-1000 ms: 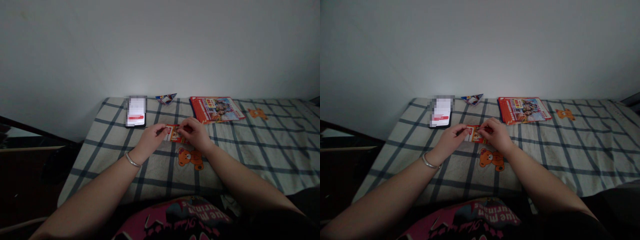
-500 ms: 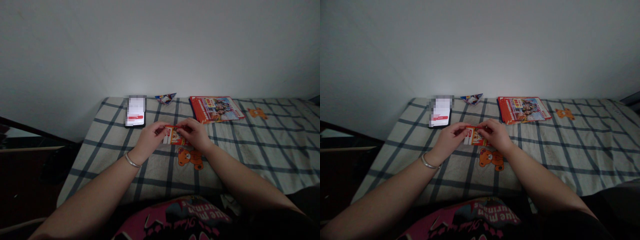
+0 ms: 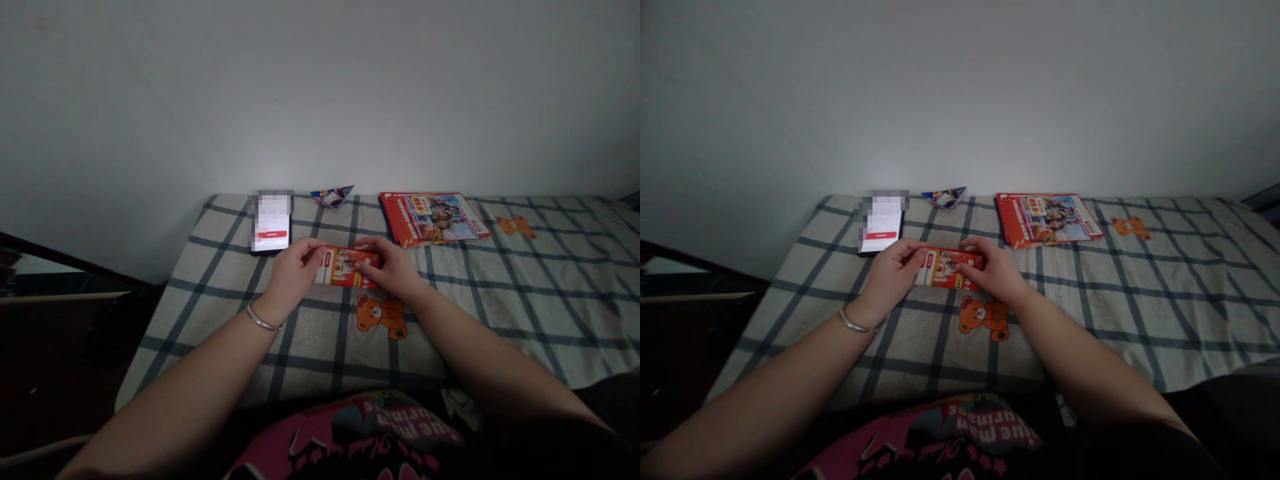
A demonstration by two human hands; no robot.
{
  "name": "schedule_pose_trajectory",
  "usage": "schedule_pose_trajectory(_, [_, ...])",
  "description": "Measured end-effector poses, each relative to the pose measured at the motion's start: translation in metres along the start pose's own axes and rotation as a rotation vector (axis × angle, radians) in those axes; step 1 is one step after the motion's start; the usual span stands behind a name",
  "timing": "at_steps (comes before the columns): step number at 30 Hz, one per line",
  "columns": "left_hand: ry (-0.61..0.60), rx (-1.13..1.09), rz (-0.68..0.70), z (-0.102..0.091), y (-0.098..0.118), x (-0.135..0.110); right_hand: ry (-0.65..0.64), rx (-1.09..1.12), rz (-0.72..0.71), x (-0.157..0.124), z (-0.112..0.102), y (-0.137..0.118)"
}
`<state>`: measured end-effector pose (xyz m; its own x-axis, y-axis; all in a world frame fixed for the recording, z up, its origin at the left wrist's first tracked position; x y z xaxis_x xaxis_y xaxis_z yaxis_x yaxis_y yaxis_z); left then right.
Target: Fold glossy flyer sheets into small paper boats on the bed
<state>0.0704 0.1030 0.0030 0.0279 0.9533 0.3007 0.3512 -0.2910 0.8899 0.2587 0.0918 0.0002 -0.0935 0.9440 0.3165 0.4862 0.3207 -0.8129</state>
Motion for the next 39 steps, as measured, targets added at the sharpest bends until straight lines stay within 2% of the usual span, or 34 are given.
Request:
schedule_pose_trajectory(5, [-0.012, -0.082, -0.021, 0.004, -0.003, -0.001, 0.066, -0.006, 0.033, 0.002, -0.002, 0.006])
schedule_pose_trajectory(12, [-0.026, 0.016, 0.038, 0.003, 0.002, -0.001, 0.121, 0.001, 0.055, 0.003, -0.005, 0.011])
schedule_pose_trajectory(17, [-0.039, -0.009, 0.023, 0.005, 0.003, -0.001, 0.14, 0.011, 0.082, 0.003, -0.006, 0.015])
schedule_pose_trajectory(22, [-0.04, -0.065, -0.016, 0.006, 0.0, -0.002, 0.146, 0.078, 0.073, 0.003, -0.006, 0.012])
schedule_pose_trajectory(28, [-0.06, -0.08, 0.011, 0.006, 0.004, -0.001, 0.169, 0.167, 0.084, 0.002, -0.01, 0.013])
schedule_pose_trajectory(33, [-0.081, -0.146, -0.016, 0.009, 0.001, -0.001, 0.221, 0.152, 0.055, 0.001, -0.016, 0.014])
schedule_pose_trajectory(39, [-0.028, -0.198, -0.077, 0.005, -0.005, -0.001, 0.149, 0.15, 0.029, 0.001, -0.013, 0.008])
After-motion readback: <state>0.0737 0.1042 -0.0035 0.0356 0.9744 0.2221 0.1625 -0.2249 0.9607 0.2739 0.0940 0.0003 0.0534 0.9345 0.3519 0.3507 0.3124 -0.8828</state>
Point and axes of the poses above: each hand's wrist, its own x-axis towards the middle knuckle, its own z-axis out of the palm, y = z × x, the point moved 9 cm from there along x, towards the middle knuckle, and after that the axes turned 9 degrees about y, right-handed, at the moved point
